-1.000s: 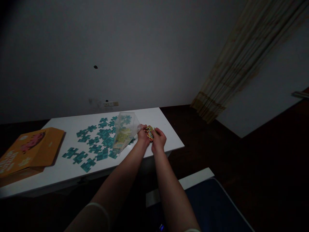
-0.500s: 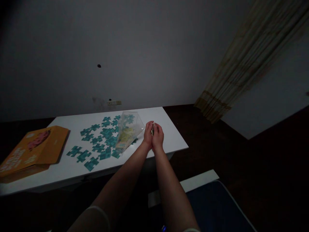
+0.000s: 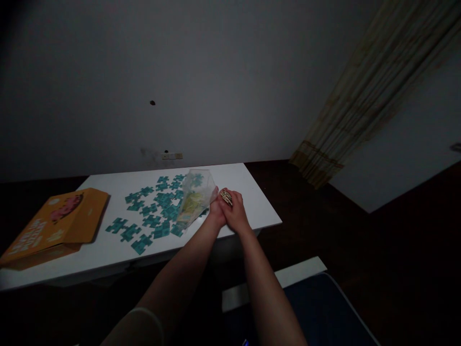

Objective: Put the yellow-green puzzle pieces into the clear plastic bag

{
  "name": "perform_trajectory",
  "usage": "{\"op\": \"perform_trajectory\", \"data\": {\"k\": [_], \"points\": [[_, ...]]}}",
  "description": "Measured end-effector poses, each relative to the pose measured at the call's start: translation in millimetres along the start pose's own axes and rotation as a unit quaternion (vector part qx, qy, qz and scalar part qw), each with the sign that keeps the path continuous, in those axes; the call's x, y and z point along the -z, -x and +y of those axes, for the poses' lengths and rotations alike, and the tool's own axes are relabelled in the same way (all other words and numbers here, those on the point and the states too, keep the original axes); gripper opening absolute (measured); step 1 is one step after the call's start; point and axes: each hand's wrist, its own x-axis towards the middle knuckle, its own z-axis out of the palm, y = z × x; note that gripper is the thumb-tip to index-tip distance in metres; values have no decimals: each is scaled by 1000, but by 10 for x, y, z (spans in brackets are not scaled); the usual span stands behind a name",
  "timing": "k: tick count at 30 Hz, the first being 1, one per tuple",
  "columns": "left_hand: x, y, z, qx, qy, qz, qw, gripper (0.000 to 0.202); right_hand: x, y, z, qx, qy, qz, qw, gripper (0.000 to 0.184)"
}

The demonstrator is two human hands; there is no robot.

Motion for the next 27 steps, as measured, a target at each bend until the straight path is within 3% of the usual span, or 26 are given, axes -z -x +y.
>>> {"op": "perform_trajectory", "data": {"k": [2,7,10,11,12,14,15,17,20,22,23,25,27], "points": [[-36,81,2,18,-11,-21,1000,44,116,5,-44,5,37,13,999,52],[-97,328,-92,7,-148,-59,987,40,372,26,-17,-17,103,26,994,51],[-38,631,-66,-14,-266,-50,962,66,519,-72,-29,-75,80,82,991,54],[-16,769,-9,-47,-359,-62,930,74,568,-146,-67,-80,68,110,988,55],[-4,917,81,-103,-470,-86,872,74,612,-242,-129,-71,59,135,987,55],[-33,1209,365,-258,-647,-179,695,48,675,-484,-326,-9,62,143,988,53],[-78,1332,552,-333,-703,-200,596,31,687,-621,-455,28,65,111,991,51],[-216,1492,981,-430,-779,-161,427,24,660,-894,-742,98,61,6,993,45],[-445,1520,1597,-443,-857,-91,248,43,505,-1238,-1146,160,104,-171,967,34],[-544,1471,1895,-387,-903,-91,164,34,350,-1395,-1347,174,166,-269,933,26],[-571,1447,2003,-359,-918,-96,139,27,264,-1453,-1422,175,203,-305,914,25],[-581,1412,2146,-322,-933,-108,121,24,89,-1532,-1528,171,265,-359,878,26],[-540,1387,2228,-317,-929,-122,146,27,-64,-1578,-1577,161,280,-393,861,32]]}}
